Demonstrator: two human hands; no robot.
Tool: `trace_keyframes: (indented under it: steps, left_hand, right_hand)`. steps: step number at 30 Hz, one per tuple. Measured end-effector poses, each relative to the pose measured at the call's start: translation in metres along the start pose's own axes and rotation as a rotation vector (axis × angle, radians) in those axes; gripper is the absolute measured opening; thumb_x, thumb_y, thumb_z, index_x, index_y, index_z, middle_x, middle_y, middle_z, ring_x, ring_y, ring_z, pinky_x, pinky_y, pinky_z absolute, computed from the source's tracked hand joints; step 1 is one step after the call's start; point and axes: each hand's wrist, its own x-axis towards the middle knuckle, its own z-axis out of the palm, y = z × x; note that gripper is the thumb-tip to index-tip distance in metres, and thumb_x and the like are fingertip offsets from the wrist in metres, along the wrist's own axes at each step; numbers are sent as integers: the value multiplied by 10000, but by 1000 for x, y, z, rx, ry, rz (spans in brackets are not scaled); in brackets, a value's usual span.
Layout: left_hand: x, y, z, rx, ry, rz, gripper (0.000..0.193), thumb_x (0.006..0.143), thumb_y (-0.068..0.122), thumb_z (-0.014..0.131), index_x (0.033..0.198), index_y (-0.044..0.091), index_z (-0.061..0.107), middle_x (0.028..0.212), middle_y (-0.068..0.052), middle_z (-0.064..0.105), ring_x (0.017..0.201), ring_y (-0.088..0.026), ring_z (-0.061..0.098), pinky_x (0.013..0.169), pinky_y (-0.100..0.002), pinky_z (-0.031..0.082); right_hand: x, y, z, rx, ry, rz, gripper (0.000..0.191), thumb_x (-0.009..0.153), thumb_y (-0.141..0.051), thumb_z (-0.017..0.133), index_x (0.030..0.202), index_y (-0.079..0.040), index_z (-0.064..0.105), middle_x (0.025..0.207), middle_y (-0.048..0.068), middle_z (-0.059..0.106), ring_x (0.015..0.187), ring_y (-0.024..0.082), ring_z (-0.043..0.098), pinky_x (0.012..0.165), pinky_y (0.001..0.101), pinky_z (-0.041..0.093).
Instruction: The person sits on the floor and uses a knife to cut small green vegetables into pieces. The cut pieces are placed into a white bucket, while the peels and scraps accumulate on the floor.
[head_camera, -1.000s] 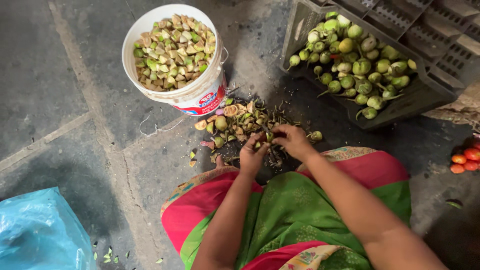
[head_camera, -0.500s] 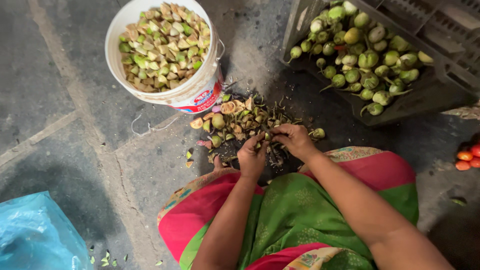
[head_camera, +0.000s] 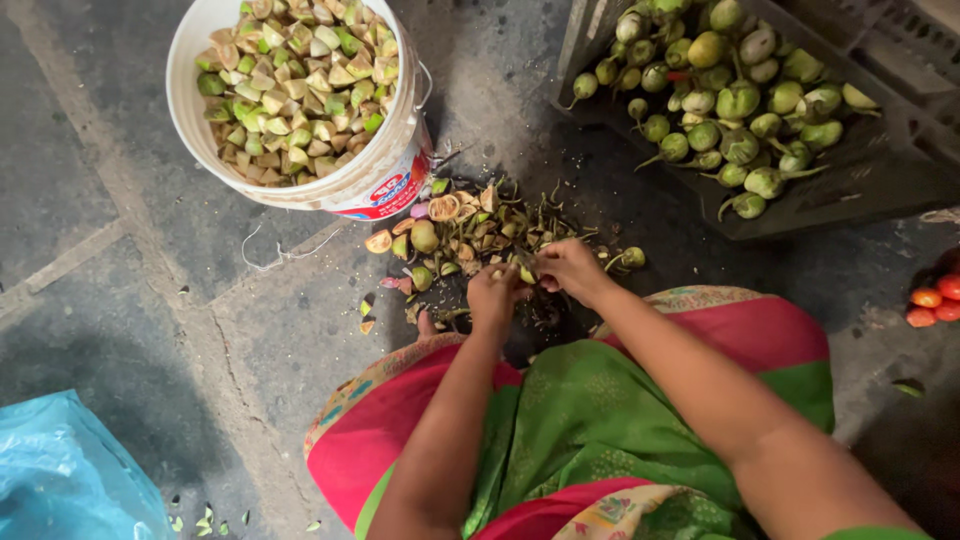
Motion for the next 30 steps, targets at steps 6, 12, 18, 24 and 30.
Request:
trace_keyframes:
  steps: [6,12,18,24,30]
  left_hand:
    - [20,-22,-2,-64,-40,-130,177,939,94,663,969,-77,699,839,-120,690,663,-193,678,603,-342,617]
    - [-26,1,-1,83,-88,23,214,961,123,674,1122,-18,665,873,-119,694,677,-199,663,575,-327,552]
    - [-49,21,0,-154,-281,215,251,931,27,707,1171,-15,644,961,-52,739,795,-124,722,682,-257,606]
    - [-41,36,-14,-84,-419,129,245,974,85,712,1196,-15,690,904,-47,731,739,-107,694,668,-254,604]
    - [-32,35,-15,-59,-352,156,213,951,68,728,1151,-5,725,946,-63,751,759,-117,705,665,-253,597]
  right_hand:
    - [13,7,9,-257,127,192,163,932,-79,680,844,50,727,705,122,678,533,152,585,457,293,441]
    - [-30,-28,3,44,-37,74,132,913,-50,690,1033,1,668,922,88,736,794,159,736,647,293,625]
    - [-53,-55,1,14,-123,0,189,843,53,733,992,26,620,975,124,719,857,203,746,713,326,646]
    - [-61,-83,-6,-73,-85,78,426,779,82,740,1167,-79,667,983,57,765,799,150,740,683,264,620]
    - [-57,-87,0,85,-44,49,276,835,56,733,1110,39,726,949,102,778,780,175,750,665,279,617]
